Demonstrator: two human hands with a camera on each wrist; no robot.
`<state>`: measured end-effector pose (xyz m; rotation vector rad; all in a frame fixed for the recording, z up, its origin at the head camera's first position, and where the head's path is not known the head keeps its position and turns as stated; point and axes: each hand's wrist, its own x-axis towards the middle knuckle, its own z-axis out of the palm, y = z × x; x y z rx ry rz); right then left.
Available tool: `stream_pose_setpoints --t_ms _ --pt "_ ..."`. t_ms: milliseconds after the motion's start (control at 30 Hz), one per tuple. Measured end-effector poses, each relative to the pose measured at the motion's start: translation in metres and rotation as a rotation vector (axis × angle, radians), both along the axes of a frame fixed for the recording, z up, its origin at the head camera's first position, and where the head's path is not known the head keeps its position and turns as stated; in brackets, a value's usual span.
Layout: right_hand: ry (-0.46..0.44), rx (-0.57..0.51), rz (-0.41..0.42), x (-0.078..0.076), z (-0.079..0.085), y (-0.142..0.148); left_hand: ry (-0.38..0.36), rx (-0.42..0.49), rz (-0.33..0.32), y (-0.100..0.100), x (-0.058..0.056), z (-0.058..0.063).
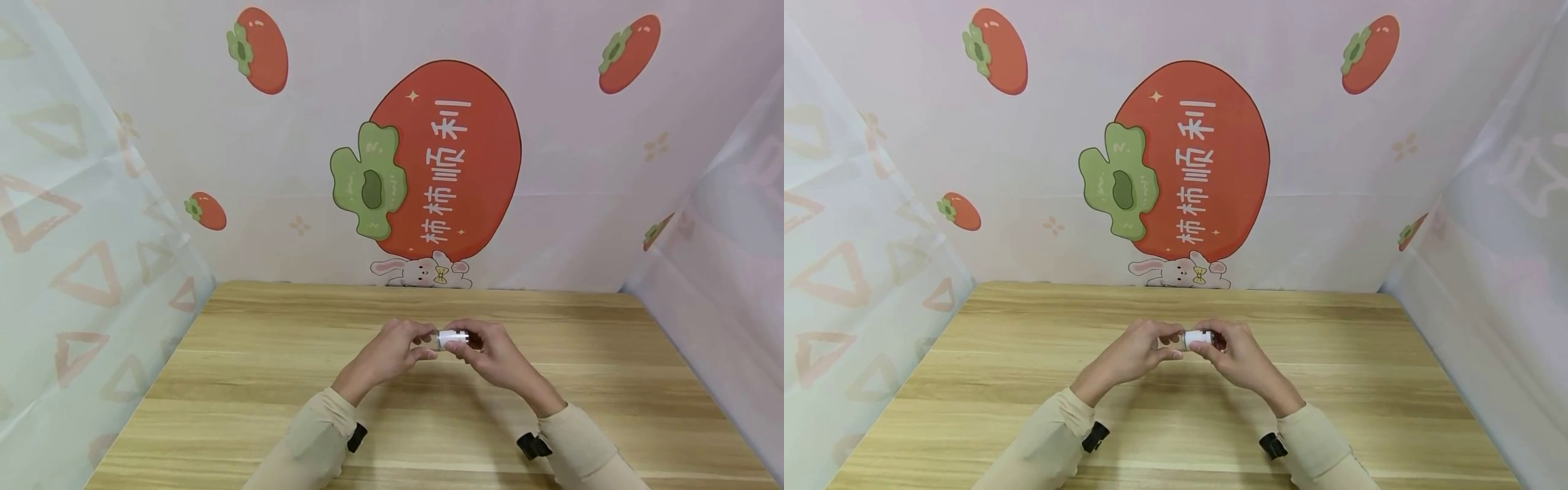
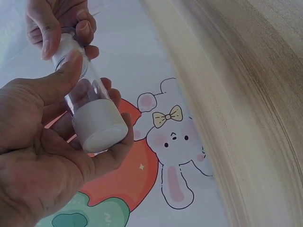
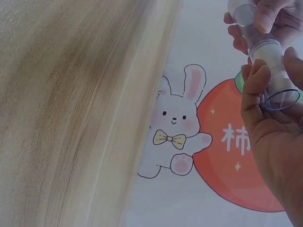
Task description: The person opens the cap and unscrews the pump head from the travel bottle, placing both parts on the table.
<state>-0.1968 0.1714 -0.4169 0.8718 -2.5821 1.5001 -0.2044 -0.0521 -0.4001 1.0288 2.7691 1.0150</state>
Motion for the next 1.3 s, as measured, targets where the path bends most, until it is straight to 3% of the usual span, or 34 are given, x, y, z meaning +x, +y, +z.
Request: stream_pose_setpoints --t_ms 833,1300 --pt "0.057 0.022 -0.034 0.0016 -0.0011 -0.0041 -0.033 -0.011 0.047 -0.0004 0.0035 0.0031" --pt "-0.009 0.017 0.013 -0.0008 -0.0004 0.0005 -0.07 0.014 0.015 -0.0021 0.0024 0.0038"
